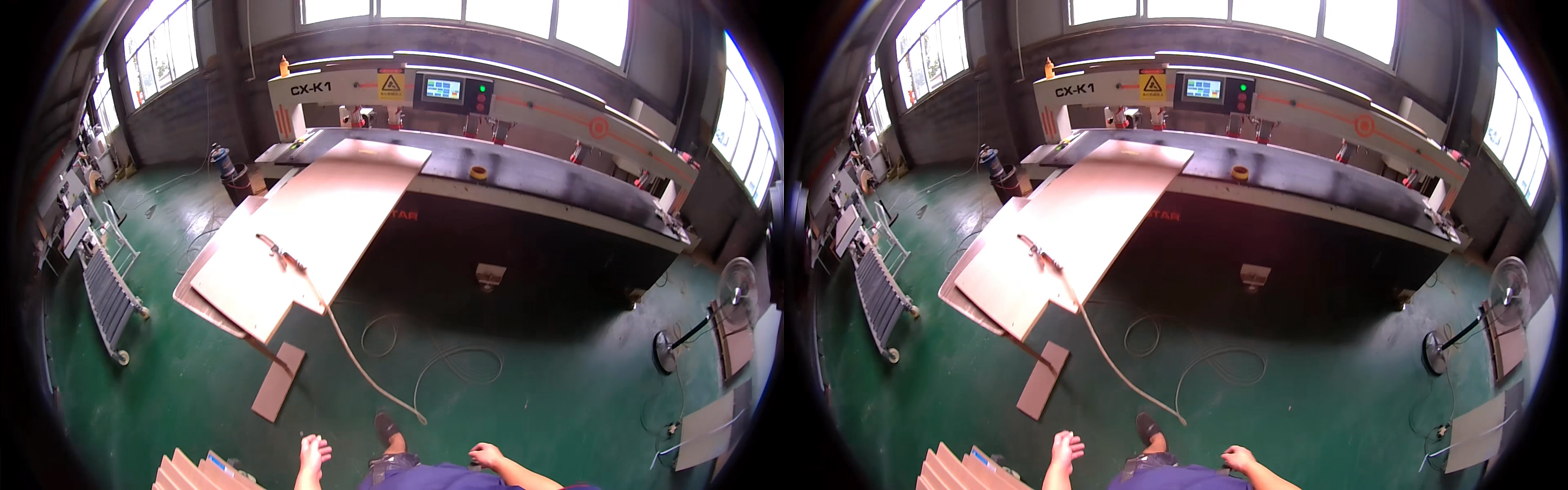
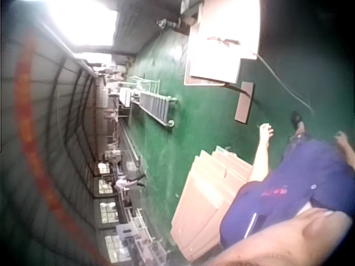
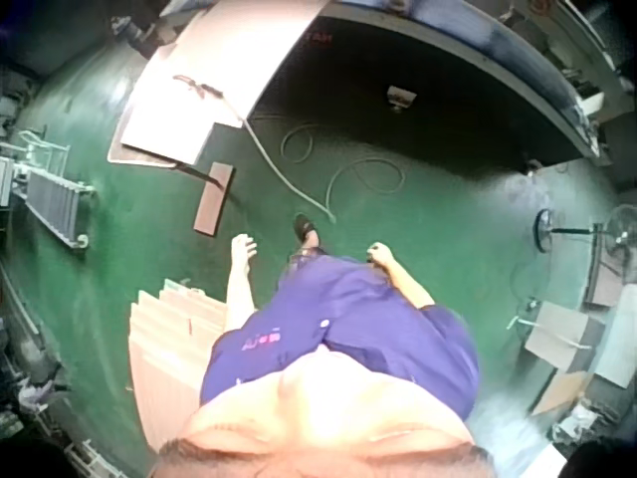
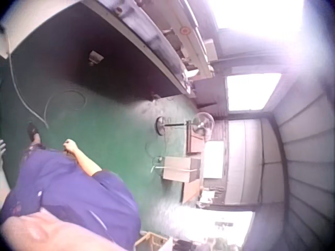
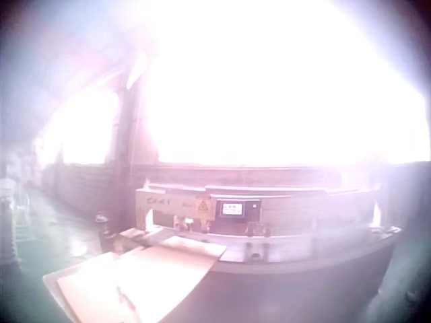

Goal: The person applies a piece of tape to the surface of a wooden board, then aligns the board on a machine and uses an air nozzle to clean the surface.

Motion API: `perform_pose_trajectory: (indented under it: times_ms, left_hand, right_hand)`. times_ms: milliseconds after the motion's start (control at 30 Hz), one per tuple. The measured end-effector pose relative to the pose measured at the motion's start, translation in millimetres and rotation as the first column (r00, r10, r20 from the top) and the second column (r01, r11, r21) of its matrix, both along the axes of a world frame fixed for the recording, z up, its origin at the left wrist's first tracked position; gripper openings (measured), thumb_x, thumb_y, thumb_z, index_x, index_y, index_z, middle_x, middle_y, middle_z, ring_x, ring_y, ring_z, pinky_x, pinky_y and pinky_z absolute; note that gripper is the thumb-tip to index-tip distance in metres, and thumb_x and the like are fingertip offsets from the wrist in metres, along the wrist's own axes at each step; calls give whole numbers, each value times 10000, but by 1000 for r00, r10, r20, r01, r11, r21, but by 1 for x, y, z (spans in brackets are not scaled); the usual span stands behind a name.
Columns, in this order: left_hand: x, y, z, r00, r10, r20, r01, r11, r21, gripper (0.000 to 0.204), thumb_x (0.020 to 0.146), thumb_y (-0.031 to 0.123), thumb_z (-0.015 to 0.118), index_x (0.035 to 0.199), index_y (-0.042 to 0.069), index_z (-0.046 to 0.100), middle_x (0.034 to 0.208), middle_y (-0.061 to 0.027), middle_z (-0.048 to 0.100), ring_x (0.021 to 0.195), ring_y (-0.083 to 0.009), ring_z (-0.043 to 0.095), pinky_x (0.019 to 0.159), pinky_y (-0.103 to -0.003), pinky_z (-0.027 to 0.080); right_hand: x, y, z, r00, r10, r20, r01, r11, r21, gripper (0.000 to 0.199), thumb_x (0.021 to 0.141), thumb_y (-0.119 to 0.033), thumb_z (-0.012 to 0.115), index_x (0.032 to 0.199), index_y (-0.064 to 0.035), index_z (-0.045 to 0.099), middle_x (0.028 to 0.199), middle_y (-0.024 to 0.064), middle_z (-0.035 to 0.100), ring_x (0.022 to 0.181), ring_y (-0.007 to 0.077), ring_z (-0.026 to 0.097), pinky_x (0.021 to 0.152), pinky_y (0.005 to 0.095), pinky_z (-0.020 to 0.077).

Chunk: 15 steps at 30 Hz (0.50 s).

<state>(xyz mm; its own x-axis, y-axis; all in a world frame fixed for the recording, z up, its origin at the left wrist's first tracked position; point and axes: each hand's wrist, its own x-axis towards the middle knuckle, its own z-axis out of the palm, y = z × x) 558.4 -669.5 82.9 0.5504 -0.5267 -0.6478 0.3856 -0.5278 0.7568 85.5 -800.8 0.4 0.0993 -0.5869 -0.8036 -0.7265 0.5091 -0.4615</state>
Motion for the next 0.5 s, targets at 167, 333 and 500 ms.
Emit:
perform_pose_trajectory:
  times_ms: [167,333,500]
  left_hand:
    - [26,-195,49,991,-109,80,121,979,-166,570,938,354,536,1395,92,320,1200,-132,526,1000,-218,573,804,-359,480]
    - [30,-281,52,980,-194,-51,174,949,-263,342,958,324,502,1199,82,500,994,-40,638,877,-135,595,790,-310,424]
    - [29,-317,60,983,-142,-117,97,940,-328,289,962,310,491,1123,75,541,986,-63,657,880,-141,608,815,-305,432]
  right_hand:
    - [-6,-97,63,922,-361,136,376,920,-107,96,861,-119,577,856,-27,607,678,53,595,519,146,553,440,299,456]
    - [55,-157,112,821,-523,229,560,816,-144,110,891,-106,549,965,-35,589,782,56,611,625,131,571,530,271,477]
    - [115,-188,84,854,-433,287,460,887,-31,150,863,-115,629,986,-30,639,831,77,658,698,133,612,626,264,512]
